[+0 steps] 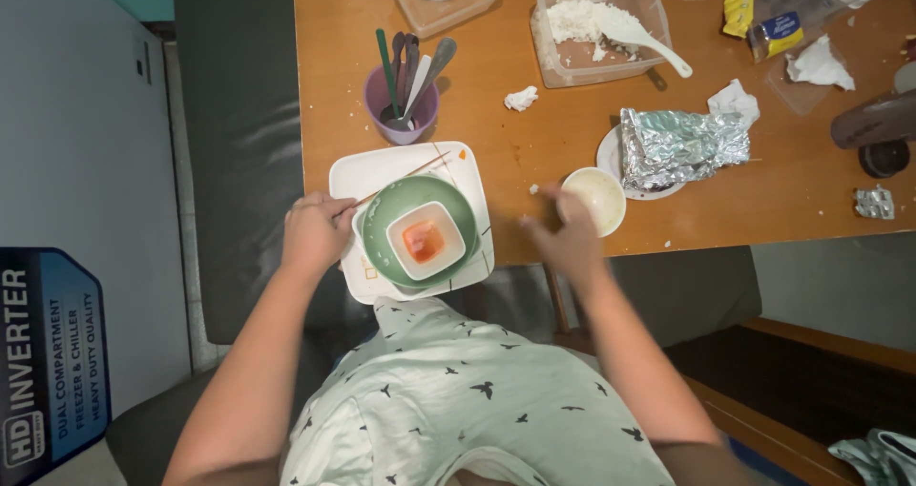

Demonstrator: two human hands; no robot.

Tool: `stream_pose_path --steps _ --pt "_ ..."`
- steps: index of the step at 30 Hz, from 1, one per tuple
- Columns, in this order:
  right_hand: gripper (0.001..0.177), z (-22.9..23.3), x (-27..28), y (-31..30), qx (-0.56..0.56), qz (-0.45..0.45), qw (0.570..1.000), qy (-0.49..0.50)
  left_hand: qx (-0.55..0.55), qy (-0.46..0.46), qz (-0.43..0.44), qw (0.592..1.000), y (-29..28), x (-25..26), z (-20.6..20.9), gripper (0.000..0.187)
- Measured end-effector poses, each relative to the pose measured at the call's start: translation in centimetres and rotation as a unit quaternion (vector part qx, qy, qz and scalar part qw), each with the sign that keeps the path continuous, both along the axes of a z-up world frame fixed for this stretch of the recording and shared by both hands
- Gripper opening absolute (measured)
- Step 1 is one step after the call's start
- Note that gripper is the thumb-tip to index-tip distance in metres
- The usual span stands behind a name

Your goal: Stacking dirty dishes and wrapping leftover food in aluminum foil before storing it in the refrigerator.

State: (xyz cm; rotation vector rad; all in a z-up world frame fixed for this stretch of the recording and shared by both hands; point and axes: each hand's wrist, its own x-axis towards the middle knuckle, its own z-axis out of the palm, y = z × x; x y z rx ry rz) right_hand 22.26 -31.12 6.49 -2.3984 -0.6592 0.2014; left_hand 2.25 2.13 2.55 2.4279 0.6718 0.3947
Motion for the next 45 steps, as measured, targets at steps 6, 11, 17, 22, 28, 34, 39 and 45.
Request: stream_pose_path --steps 6,11,17,22,28,34,39,45 --pt "0.134 -3.4 5.3 -5.5 -0.110 -0.056 0.987 -0.105 -0.030 -0.038 0.018 0.999 0.2 0.6 -0.2 0.017" --pt "0.133 -4.3 5.2 -5.8 -0.070 -0.058 0.994 -0.058 -0.005 -0.090 -0.004 0.996 -1.9 1.6 5.6 0.013" --pt "0.123 1.6 2.2 -2.9 -0.037 -0.017 0.997 -0.062 0.076 0.006 -0.117 0.990 -4.4 3.4 6.4 0.015" --pt "0.121 7.5 -1.5 0.3 0.021 0.104 0.991 -0.076 0.078 0.086 -0.130 0.985 -4.7 3.8 3.8 0.015" --pt "0.119 10.4 -3.7 3.1 0.060 0.193 0.979 -0.027 0.084 0.076 -0.110 0.987 -3.9 3.4 6.0 0.010" --pt "0.114 10.6 -4.2 4.0 0.073 0.257 0.963 -0.039 0.112 0.050 -0.092 0.988 -1.2 0.9 9.8 0.011" --pt "0.115 9.0 -5.0 5.8 0.103 0.322 0.938 -0.078 0.101 0.032 -0.062 0.992 1.3 -1.5 13.7 0.011" --pt "0.121 7.6 -6.2 9.4 0.042 0.361 0.929 -0.074 0.099 0.034 -0.061 0.993 1.8 -2.7 15.9 0.009"
